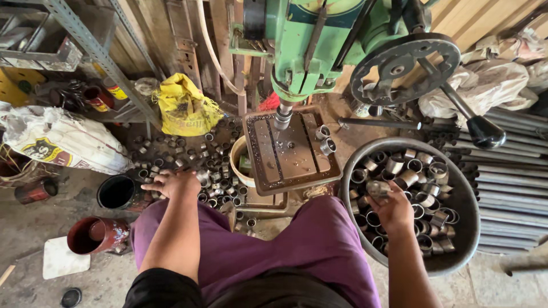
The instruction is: The person operates a green drill press in a workshop, repeatedly placing small cylindrical metal parts under the drill bit. They use a clamp to secure the parts, turn the handwheel to lower the drill, and then remove the processed parts, placing them into a large metal basin.
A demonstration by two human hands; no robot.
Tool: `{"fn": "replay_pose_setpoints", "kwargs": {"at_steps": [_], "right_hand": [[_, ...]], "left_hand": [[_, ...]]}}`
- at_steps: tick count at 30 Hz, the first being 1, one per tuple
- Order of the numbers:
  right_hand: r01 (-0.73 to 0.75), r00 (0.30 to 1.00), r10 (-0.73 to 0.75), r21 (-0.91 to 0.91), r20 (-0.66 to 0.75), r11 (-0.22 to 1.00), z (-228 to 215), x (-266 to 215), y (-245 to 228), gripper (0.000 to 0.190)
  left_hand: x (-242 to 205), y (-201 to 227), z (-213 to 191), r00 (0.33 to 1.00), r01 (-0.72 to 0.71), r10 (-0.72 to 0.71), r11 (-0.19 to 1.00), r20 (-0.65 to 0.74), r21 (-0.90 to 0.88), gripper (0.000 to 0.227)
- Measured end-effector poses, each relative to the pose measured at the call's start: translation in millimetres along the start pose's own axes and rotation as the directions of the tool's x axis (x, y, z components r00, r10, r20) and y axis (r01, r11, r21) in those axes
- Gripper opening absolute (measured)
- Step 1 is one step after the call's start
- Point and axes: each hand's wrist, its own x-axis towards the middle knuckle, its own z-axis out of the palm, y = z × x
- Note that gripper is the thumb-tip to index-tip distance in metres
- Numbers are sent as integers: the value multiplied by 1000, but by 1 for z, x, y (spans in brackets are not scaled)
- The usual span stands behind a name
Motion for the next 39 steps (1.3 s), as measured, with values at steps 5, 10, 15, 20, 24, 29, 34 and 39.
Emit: {"fn": "replay_pose_setpoints", "kwargs": {"at_steps": [5, 10, 15, 20, 24, 29, 34, 39], "right_hand": [[-23, 991, 9, 103, 135, 994, 41, -12, -8, 39], [-9, 988, 16, -42, 153, 999, 92, -34, 5, 32], [-96, 951, 28, 208, 308, 973, 126, -36, 33, 30], [4, 877, -128, 259, 463, 966, 141, -34, 58, 41], [73, 790, -196, 229, 581, 971, 146, -38, 60, 51], [91, 710, -221, 223, 669, 971, 149, -42, 60, 53], [99, 680, -229, 222, 696, 970, 154, -46, 61, 59], [348, 786, -270, -37, 556, 937, 163, -45, 52, 66]], "left_hand": [[-28, 5, -16, 997, -79, 80, 982, 1, -169, 54], [-48, 20, -7, 818, -493, 560, 800, 131, -342, 44], [-83, 54, 32, 433, -777, 895, 430, 106, -459, 51], [-133, 87, 44, 362, -726, 838, 529, 409, -439, 53], [-141, 94, 48, 141, -793, 962, 252, 236, -555, 57], [-155, 90, 30, 241, -732, 901, 413, 361, -542, 60], [-154, 87, 27, 210, -730, 943, 327, 259, -600, 49], [-154, 87, 19, 438, -683, 871, 483, 222, -548, 34]]}}
